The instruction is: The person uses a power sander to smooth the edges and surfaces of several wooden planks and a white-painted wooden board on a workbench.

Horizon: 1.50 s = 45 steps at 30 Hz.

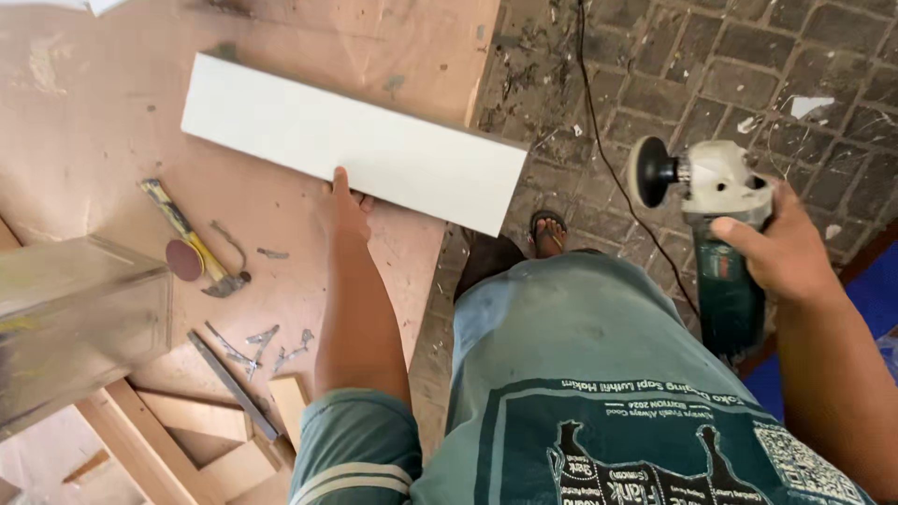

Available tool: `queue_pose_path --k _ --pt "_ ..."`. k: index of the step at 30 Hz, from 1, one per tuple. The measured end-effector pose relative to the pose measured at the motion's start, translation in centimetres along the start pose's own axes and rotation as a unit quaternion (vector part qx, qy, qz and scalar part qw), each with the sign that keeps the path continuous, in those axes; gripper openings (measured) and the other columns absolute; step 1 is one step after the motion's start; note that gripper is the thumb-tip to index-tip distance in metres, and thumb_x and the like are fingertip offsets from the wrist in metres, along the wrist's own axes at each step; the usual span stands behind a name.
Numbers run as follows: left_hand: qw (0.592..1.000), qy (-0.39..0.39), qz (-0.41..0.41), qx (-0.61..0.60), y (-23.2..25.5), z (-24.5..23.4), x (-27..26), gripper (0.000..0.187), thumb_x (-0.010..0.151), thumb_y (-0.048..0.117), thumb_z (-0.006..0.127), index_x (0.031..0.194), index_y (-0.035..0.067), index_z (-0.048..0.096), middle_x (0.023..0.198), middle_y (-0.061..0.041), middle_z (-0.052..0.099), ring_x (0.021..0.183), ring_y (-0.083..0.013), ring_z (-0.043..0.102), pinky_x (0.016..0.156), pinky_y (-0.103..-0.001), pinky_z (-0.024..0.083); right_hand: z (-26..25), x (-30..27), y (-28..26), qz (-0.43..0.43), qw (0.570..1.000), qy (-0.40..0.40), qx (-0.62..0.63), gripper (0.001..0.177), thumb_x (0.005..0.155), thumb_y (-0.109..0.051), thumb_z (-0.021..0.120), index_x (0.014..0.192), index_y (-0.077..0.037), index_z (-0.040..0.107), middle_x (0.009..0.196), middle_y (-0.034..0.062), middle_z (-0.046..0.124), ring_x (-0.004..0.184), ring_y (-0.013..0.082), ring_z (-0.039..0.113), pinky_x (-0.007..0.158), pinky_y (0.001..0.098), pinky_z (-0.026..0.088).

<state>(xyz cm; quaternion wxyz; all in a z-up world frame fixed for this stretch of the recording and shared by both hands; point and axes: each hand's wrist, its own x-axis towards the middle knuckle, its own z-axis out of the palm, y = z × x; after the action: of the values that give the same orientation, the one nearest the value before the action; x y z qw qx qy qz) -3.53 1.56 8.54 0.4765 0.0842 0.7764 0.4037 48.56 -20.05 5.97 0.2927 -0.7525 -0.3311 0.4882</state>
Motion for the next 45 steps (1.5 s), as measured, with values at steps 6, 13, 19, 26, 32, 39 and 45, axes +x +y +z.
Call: queue_pose_path --k 6,13,19,26,32,39,45 --pt "0.948 0.072 0.027 0.307 0.6 -0.4 1.0 0.067 0.094 0.052 0.067 0.14 0.015 0.037 0.14 -0.002 0.048 0.118 -0.0217 0.057 0.092 -0.037 0.057 5.3 -1.5 -8.7 0.007 0.971 -0.049 -0.233 0.103 0.074 -0.044 0.079 0.158 -0.005 0.035 0.145 0.0231 0.055 0.13 0.0422 0.054 0.102 0.0513 0.043" --pt "0.772 0.049 0.278 0.57 0.9 3.3 -2.4 0.091 0.092 0.063 0.079 0.161 0.025 0.034 0.17 -0.013 0.026 0.155 -0.0327 0.034 0.121 -0.055 0.029 9.8 -1.4 -6.9 -0.078 0.911 -0.122 -0.385 0.115 0.066 -0.061 0.082 0.161 -0.014 0.038 0.146 0.022 0.059 0.11 0.0475 0.067 0.084 0.0558 0.056" --pt "0.677 -0.116 0.194 0.701 -1.9 6.0 -1.7 0.123 0.101 0.085 0.065 0.166 0.025 -0.019 0.169 -0.019 -0.031 0.157 -0.041 -0.029 0.123 -0.072 -0.008 11.9 -0.9 -0.8 -0.336 0.826 -0.099 -0.443 0.112 0.066 -0.075 0.079 0.155 -0.015 0.045 0.135 0.0148 0.072 0.089 0.0379 0.076 0.06 0.0502 0.058" --pt "0.665 -0.126 0.191 0.71 -1.8 5.9 -1.9 0.122 0.104 0.086 0.064 0.166 0.023 -0.02 0.169 -0.019 -0.032 0.155 -0.0407 -0.031 0.123 -0.074 -0.009 13.2 -1.2 0.8 -0.406 0.809 -0.052 -0.423 0.116 0.062 -0.073 0.087 0.154 -0.015 0.045 0.12 0.0161 0.074 0.074 0.0375 0.072 0.048 0.0501 0.05" --pt "0.653 -0.129 0.181 0.724 -2.0 6.1 -1.4 0.124 0.106 0.09 0.063 0.166 0.024 -0.024 0.166 -0.017 -0.037 0.154 -0.0385 -0.034 0.124 -0.073 -0.01 13.6 -1.2 0.2 -0.412 0.804 -0.074 -0.422 0.117 0.061 -0.07 0.088 0.153 -0.011 0.048 0.125 0.0189 0.074 0.082 0.0374 0.075 0.057 0.0494 0.058" --pt "0.651 -0.129 0.171 0.728 -1.5 6.2 -2.1 0.123 0.104 0.088 0.062 0.171 0.018 -0.015 0.162 -0.019 -0.036 0.152 -0.0387 -0.033 0.125 -0.072 -0.01 13.1 -0.1 -2.4 -0.298 0.836 -0.1 -0.449 0.107 0.073 -0.069 0.081 0.152 -0.004 0.05 0.121 0.022 0.075 0.084 0.0333 0.078 0.058 0.0431 0.063" --pt "0.662 -0.129 0.194 0.712 -2.4 6.0 -1.0 0.125 0.1 0.089 0.064 0.173 0.016 -0.006 0.163 -0.022 -0.032 0.149 -0.0391 -0.034 0.122 -0.073 -0.013 11.8 2.2 -4.3 -0.244 0.877 -0.079 -0.407 0.106 0.076 -0.056 0.087 0.157 -0.003 0.045 0.131 0.0222 0.067 0.104 0.037 0.07 0.073 0.0471 0.057"
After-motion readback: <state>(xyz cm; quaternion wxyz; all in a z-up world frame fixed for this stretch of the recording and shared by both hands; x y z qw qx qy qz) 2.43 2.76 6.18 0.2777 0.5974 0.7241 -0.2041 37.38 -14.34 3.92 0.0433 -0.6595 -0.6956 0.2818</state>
